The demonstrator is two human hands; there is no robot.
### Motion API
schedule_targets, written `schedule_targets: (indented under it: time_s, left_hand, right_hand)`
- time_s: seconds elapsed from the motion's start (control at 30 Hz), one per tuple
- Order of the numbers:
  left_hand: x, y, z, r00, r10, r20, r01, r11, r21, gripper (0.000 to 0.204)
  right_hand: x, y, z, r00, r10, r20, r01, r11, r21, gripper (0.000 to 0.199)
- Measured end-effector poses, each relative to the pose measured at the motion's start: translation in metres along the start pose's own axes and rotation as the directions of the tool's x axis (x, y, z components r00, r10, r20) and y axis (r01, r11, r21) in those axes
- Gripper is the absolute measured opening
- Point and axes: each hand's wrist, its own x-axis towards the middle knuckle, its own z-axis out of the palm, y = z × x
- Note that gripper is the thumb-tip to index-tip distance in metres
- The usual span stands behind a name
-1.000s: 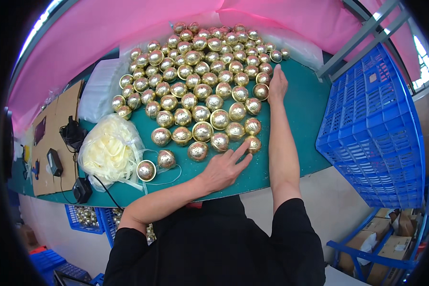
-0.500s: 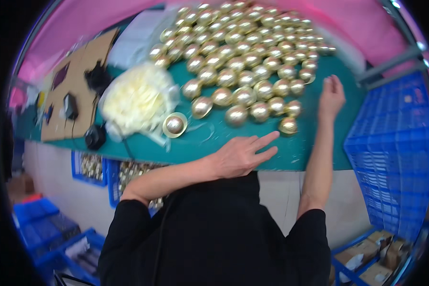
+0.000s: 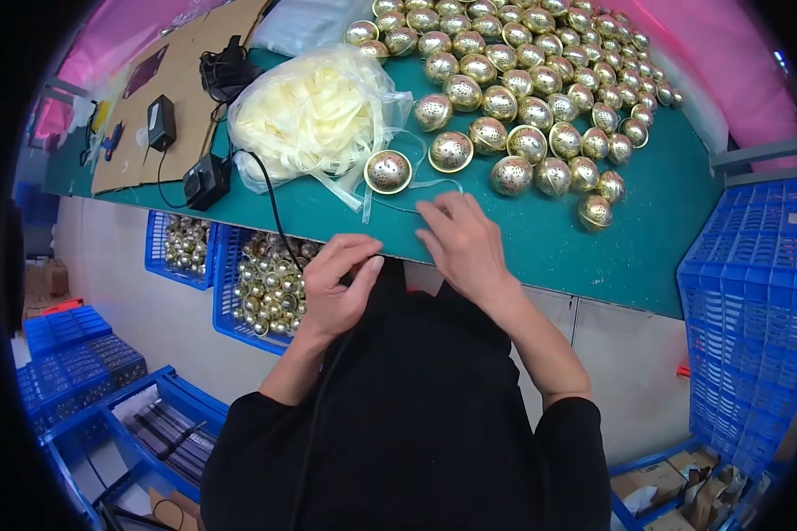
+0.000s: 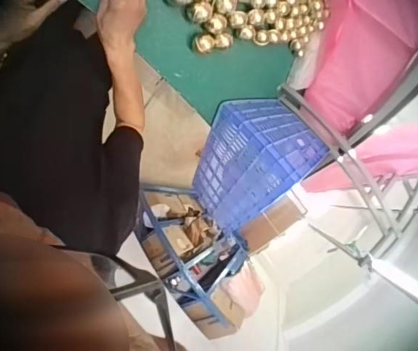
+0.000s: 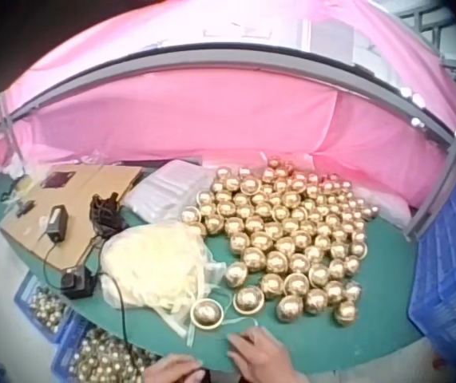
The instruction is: Attaching string and cap assemblies to gold Christmas ornaments at a production workstation.
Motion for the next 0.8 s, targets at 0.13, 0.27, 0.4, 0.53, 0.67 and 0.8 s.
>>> schedule_targets:
  time_s: [0.13, 0.27, 0.4, 0.53, 0.67, 0.8]
  left_hand:
    - [0.003, -0.008, 0.004, 0.991, 0.128, -0.046, -0.125, 0.990, 0.065, 0.024]
    - [0.010, -0.011, 0.015, 0.970, 0.231, -0.077, -0.218, 0.964, 0.150, 0.027]
    - [0.016, -0.007, 0.034, 0.970, 0.235, -0.066, -0.222, 0.961, 0.164, 0.024]
    - [0.020, 0.001, 0.054, 0.961, -0.236, 0.142, 0.270, 0.911, -0.312, 0.021]
    - [0.031, 0.005, 0.060, 0.829, -0.416, 0.374, 0.555, 0.531, -0.640, 0.019]
    - [0.024, -0.003, 0.066, 0.954, -0.265, 0.143, 0.300, 0.793, -0.531, 0.012]
  right_hand:
    - [-0.004, 0.016, 0.012, 0.998, 0.026, 0.052, -0.021, 0.995, -0.092, 0.016]
    - [-0.026, 0.017, -0.012, 0.993, 0.114, 0.038, -0.119, 0.983, 0.138, 0.006]
    - [-0.045, 0.011, -0.038, 0.944, 0.321, 0.073, -0.321, 0.850, 0.417, 0.006]
    - [-0.052, 0.012, -0.045, 0.860, 0.440, 0.258, -0.502, 0.644, 0.578, 0.009]
    - [-0.062, 0.014, -0.042, 0.874, 0.399, 0.277, -0.485, 0.673, 0.559, 0.008]
    - [-0.068, 0.018, -0.037, 0.848, 0.451, 0.278, -0.521, 0.614, 0.593, 0.013]
